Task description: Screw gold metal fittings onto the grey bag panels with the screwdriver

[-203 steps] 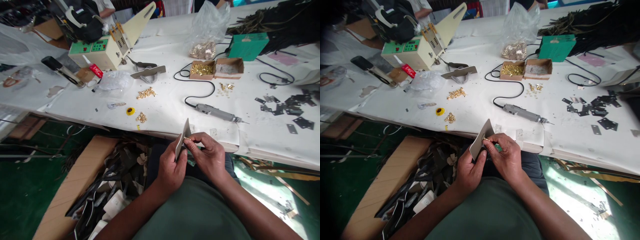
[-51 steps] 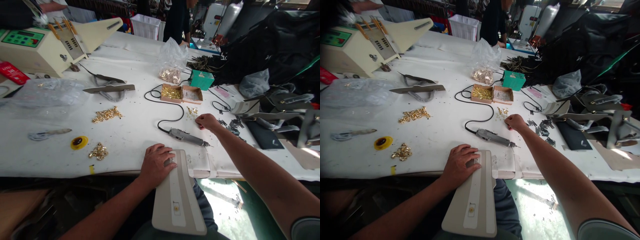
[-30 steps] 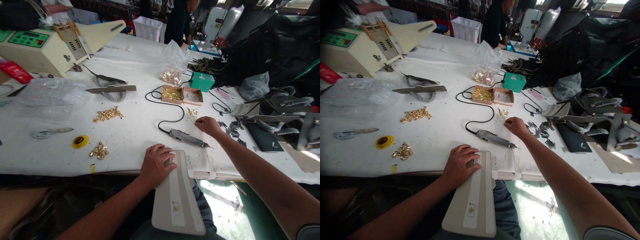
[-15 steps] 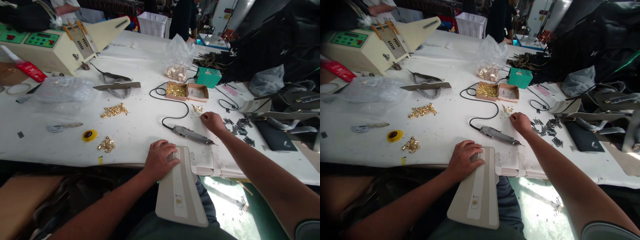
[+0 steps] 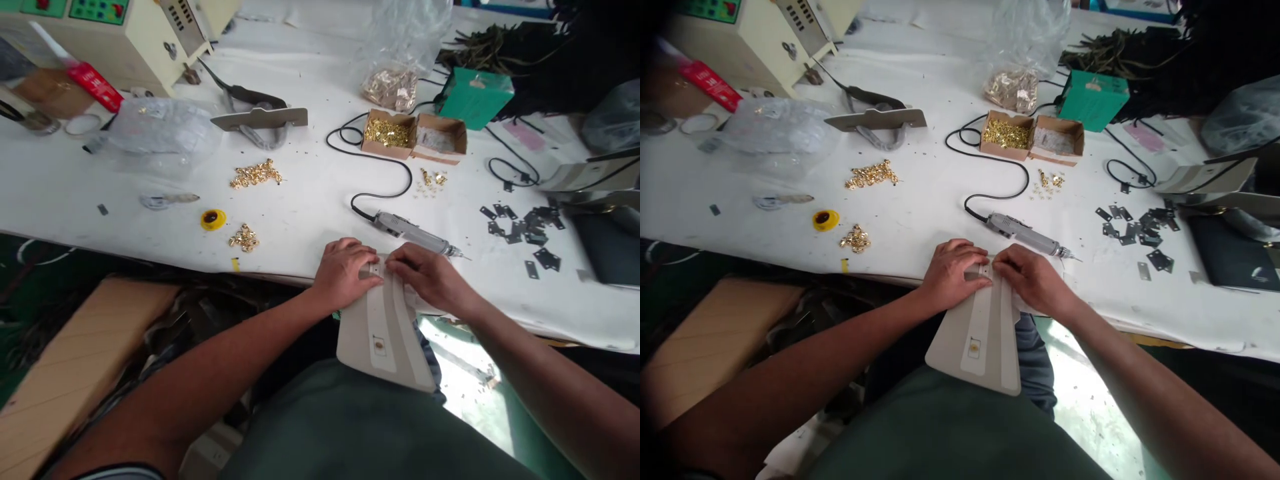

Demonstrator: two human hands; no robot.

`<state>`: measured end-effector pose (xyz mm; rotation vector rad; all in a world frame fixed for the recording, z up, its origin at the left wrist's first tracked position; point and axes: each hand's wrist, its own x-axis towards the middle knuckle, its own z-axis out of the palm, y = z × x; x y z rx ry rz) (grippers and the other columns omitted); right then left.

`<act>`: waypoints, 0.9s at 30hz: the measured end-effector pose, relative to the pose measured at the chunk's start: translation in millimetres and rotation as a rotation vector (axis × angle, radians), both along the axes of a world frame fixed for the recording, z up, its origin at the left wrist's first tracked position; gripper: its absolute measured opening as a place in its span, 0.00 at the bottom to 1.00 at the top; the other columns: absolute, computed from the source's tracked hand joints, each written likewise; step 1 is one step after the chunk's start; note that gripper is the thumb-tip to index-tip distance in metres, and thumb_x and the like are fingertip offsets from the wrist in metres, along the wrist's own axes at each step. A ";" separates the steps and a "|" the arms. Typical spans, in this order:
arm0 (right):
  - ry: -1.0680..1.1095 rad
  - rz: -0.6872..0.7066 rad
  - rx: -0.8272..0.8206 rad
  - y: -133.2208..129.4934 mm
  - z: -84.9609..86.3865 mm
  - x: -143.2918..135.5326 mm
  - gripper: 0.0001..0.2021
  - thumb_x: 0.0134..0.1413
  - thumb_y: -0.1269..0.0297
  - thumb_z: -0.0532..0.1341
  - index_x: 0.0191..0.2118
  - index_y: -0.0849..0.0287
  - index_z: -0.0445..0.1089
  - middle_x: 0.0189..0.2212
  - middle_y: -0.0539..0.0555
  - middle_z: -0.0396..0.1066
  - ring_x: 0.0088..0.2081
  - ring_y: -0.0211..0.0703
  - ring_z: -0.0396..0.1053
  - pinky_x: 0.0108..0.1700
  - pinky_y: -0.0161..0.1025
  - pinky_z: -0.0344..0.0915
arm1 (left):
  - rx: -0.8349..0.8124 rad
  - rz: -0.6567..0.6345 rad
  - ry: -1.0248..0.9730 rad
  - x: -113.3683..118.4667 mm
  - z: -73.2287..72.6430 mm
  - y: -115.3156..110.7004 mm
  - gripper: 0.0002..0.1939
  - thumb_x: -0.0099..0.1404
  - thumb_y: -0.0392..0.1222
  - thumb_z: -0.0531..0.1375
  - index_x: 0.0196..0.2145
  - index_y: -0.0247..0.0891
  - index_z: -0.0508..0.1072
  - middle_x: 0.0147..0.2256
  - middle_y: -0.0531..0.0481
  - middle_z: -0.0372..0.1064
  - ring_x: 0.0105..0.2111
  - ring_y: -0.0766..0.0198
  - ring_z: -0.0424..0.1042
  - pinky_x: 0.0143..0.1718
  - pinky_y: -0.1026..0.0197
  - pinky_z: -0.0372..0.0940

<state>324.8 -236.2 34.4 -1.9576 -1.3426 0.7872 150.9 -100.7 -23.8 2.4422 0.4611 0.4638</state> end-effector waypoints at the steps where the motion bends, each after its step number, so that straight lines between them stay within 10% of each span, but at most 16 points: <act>1: -0.003 0.013 0.006 -1.4 -5.5 -10.4 0.10 0.66 0.56 0.59 0.38 0.54 0.74 0.36 0.51 0.74 0.37 0.43 0.72 0.42 0.40 0.65 | 0.002 -0.003 0.002 0.0 0.3 -0.1 0.19 0.59 0.51 0.73 0.47 0.45 0.79 0.53 0.52 0.79 0.59 0.49 0.67 0.58 0.44 0.59; 16: -0.120 -0.130 -0.004 3.0 -28.8 -27.9 0.06 0.59 0.58 0.63 0.36 0.53 0.76 0.35 0.51 0.77 0.37 0.46 0.73 0.42 0.43 0.66 | 0.016 -0.008 0.005 -0.8 1.3 -0.5 0.18 0.62 0.53 0.71 0.47 0.44 0.79 0.53 0.52 0.78 0.58 0.50 0.67 0.58 0.45 0.60; 27: 0.177 -0.137 -0.215 20.7 -23.9 -8.4 0.10 0.52 0.55 0.68 0.33 0.55 0.73 0.22 0.46 0.71 0.23 0.38 0.65 0.26 0.36 0.62 | 0.005 -0.020 0.041 -0.7 0.5 0.4 0.20 0.62 0.52 0.70 0.51 0.47 0.79 0.55 0.50 0.77 0.60 0.48 0.65 0.61 0.43 0.58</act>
